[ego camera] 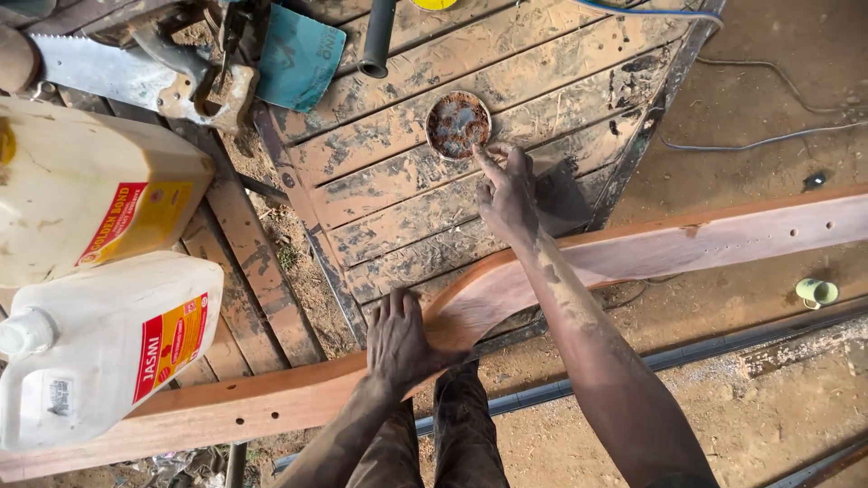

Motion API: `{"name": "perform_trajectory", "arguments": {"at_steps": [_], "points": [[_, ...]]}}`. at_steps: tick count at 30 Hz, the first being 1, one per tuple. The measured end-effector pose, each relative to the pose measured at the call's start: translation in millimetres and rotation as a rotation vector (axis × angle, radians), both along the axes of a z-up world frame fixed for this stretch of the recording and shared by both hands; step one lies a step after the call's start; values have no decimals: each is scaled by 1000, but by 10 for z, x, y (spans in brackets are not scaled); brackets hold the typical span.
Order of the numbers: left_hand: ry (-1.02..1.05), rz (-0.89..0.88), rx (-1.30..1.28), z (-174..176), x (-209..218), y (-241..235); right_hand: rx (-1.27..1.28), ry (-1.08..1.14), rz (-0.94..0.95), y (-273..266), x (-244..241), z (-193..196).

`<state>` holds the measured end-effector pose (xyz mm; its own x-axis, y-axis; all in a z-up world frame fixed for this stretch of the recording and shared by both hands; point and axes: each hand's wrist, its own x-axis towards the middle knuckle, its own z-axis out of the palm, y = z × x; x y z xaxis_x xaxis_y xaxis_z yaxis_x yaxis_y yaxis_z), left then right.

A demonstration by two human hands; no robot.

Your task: Sanding a curved wooden component by hand using sandpaper in a workshop environment.

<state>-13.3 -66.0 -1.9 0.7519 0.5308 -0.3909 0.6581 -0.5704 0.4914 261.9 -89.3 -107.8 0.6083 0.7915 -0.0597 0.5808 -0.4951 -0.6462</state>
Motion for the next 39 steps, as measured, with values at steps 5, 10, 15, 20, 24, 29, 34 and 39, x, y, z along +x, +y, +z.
{"name": "perform_trajectory", "arguments": {"at_steps": [5, 10, 15, 20, 24, 29, 34, 39], "points": [[-203, 31, 103, 123, 1327, 983, -33, -122, 26, -9, 44, -228], [-117, -236, 238, -732, 2152, 1593, -92, -257, 40, 1, 31, -246], [-63, -333, 257, -931, 2228, 1677, -94, -398, 142, -95, 16, -65], [-74, -336, 263, -918, 2238, 1657, -199, -370, 149, -200, 68, -123], [-55, -342, 261, -875, 2237, 1650, -40, -286, 104, -120, 115, -8], [-68, -302, 232, -903, 2244, 1630, -94, -333, 111, -140, 119, 172], [-219, -277, 263, -757, 2105, 1533, 239, 648, -361, -390, 96, 1149], [-227, -33, 211, -249, 1742, 1170, 903, 1413, -444, -797, 161, 1127]]}}
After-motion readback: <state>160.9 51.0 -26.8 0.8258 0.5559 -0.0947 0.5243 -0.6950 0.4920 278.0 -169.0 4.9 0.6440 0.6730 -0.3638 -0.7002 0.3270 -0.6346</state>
